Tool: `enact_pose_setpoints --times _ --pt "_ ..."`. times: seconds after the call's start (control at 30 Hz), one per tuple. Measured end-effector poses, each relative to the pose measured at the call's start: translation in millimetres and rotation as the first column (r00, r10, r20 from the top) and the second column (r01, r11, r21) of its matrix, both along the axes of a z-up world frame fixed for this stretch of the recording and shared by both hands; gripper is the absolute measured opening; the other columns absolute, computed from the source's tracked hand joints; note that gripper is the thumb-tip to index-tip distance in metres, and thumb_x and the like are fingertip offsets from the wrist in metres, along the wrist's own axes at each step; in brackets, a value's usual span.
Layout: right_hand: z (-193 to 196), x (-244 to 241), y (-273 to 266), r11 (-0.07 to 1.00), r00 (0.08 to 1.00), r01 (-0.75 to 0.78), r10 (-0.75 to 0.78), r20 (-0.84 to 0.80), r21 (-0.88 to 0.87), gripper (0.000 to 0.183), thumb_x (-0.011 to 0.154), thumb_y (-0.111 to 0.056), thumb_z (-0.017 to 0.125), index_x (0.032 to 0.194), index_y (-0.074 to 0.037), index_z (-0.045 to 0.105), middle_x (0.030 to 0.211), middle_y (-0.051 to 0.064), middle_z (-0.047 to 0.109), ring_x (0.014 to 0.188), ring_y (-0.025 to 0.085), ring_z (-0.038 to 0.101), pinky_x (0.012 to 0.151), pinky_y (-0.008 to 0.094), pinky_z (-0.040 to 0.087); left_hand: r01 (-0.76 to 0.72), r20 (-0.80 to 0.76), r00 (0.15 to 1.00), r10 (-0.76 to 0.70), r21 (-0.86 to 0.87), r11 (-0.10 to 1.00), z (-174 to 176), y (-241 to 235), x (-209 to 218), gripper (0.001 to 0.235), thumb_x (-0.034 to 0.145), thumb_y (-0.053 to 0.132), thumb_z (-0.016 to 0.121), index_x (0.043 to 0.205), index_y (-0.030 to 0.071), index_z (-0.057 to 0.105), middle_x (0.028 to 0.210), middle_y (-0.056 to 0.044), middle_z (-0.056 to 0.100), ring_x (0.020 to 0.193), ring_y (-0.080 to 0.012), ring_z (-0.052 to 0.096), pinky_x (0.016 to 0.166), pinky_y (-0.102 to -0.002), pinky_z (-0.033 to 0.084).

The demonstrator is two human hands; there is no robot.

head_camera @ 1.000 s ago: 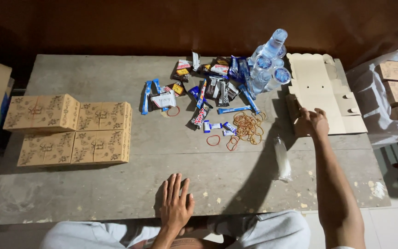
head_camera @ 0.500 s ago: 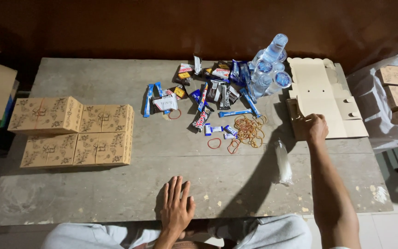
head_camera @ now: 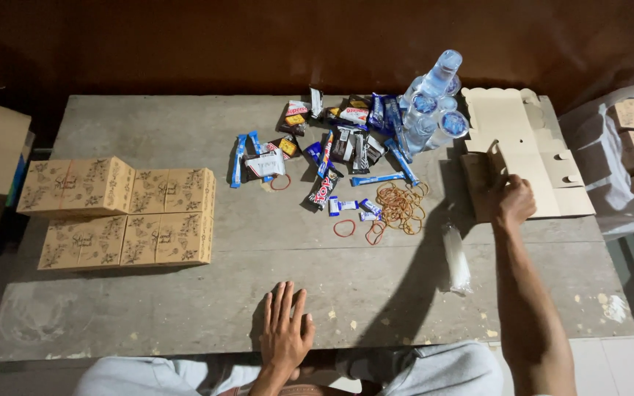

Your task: Folding a pre-cut cardboard sheet into a small box on a table.

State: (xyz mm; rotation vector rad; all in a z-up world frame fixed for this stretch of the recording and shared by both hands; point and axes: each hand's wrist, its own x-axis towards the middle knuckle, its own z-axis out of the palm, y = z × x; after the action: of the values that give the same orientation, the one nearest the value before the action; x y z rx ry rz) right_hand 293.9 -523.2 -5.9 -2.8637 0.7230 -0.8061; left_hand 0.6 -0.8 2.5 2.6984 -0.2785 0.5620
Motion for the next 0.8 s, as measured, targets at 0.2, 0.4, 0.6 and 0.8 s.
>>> enact_pose_setpoints --times 0.2,0.4,0.6,0.8 --pt "14 17 -67 0.955 0.991 0.069 -0.098 0.088 0.287 0.020 0.095 -0.026 0.061 0.104 -0.027 0.079 0.084 0.007 0.075 0.071 0.029 0.071 0.056 0.045 0.052 -0.005 0.003 1.000 0.005 0.048 0.999 11 1 1 0.048 0.095 0.028 0.052 0.139 0.011 0.058 0.153 -0.017 0.048 0.145 -0.0332 0.041 0.122 -0.052 0.030" --pt "42 8 -101 0.986 0.965 -0.023 -0.022 0.262 0.166 0.024 0.090 -0.021 0.063 0.100 -0.024 0.085 0.088 -0.003 0.080 0.073 0.016 0.075 0.055 0.036 0.056 -0.007 -0.002 1.000 0.007 0.076 0.997 8 0 1 0.048 0.095 0.029 0.053 0.139 0.011 0.059 0.153 -0.016 0.048 0.145 -0.0327 0.041 0.123 -0.051 0.029" --pt "91 -6 -85 0.964 0.786 -0.265 0.218 0.579 -0.004 0.027 0.086 -0.002 0.057 0.090 -0.017 0.080 0.088 -0.002 0.080 0.079 0.011 0.069 0.068 0.028 0.052 0.001 0.024 1.000 -0.002 0.046 0.999 11 0 0 0.046 0.095 0.027 0.053 0.136 0.009 0.060 0.151 -0.018 0.050 0.144 -0.0338 0.043 0.122 -0.052 0.031" --pt "131 -10 -70 0.931 0.756 -0.308 0.113 0.645 0.198 0.027 0.089 0.004 0.055 0.080 -0.017 0.069 0.082 -0.001 0.076 0.073 0.007 0.064 0.068 0.027 0.061 0.006 0.017 1.000 -0.007 0.019 1.000 7 0 1 0.045 0.097 0.027 0.051 0.137 0.009 0.060 0.152 -0.017 0.049 0.145 -0.0335 0.041 0.122 -0.053 0.029"
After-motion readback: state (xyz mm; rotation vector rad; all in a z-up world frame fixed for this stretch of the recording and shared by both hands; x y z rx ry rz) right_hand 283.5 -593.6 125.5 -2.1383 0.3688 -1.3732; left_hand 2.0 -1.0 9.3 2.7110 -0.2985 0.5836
